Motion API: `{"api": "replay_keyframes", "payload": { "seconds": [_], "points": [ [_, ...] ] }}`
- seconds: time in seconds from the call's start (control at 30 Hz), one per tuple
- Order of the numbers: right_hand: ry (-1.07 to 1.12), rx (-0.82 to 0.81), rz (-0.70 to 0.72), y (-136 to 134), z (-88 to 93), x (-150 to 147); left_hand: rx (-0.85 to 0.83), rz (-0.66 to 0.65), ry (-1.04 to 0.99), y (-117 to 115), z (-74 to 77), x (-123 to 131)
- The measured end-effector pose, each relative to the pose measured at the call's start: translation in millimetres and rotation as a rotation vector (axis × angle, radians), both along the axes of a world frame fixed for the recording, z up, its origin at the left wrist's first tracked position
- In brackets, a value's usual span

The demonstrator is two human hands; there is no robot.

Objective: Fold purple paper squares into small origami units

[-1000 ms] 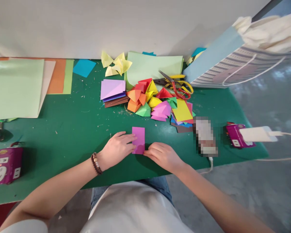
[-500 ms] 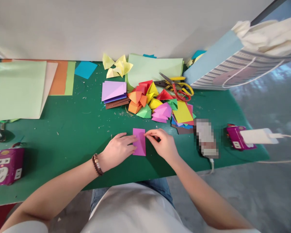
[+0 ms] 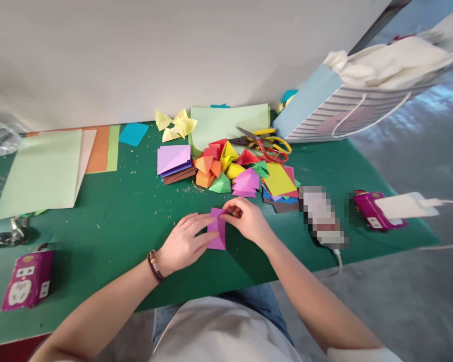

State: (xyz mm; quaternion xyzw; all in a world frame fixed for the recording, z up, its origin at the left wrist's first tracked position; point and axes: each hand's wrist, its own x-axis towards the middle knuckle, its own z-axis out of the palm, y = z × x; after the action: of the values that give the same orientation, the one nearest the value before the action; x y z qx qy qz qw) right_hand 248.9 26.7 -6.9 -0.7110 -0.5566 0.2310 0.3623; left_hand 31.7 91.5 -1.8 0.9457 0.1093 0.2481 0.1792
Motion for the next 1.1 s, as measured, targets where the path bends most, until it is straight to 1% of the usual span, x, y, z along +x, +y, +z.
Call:
{"api": "replay_keyframes", "payload": {
  "seconds": [0.1,0.17,0.23,0.4,0.5,0.6,0.73,0.83,0.93,1.1],
  "points": [
    [0.145,0.006,-0.174,-10,1.3,-10,0.006,0.148,-0.089,0,4.5,0],
    [0.189,0.002,-0.203,-20,2.7,-22,0.016,0.216,-0.092,-1,5.9,1],
    [0.196,0.006,-0.21,-30,3.3,-34,0.033,0.239,-0.072,-1,5.7,1],
    [0.124,0.027,-0.195,-49,-0.4,-53,0.052,0.221,-0.038,-1,-0.2,1],
    [0.07,0.017,-0.166,-54,-2.5,-56,0.049,0.167,-0.041,-1,-3.5,0],
    [0.143,0.045,-0.147,-56,-2.2,-56,0.064,0.112,-0.034,0,-4.1,-1],
    [0.271,0.076,-0.149,-57,-0.5,-52,0.068,0.085,-0.05,0,-2.1,-2],
    [0.269,0.047,-0.118,-56,0.6,-48,0.073,0.071,-0.067,1,-1.0,-3],
    [0.269,0.023,-0.069,-55,1.5,-45,0.104,0.093,-0.091,3,-1.0,-3],
    [0.375,-0.038,-0.055,-53,1.7,-44,0.148,0.105,-0.116,4,-0.8,-2]
  ]
}}
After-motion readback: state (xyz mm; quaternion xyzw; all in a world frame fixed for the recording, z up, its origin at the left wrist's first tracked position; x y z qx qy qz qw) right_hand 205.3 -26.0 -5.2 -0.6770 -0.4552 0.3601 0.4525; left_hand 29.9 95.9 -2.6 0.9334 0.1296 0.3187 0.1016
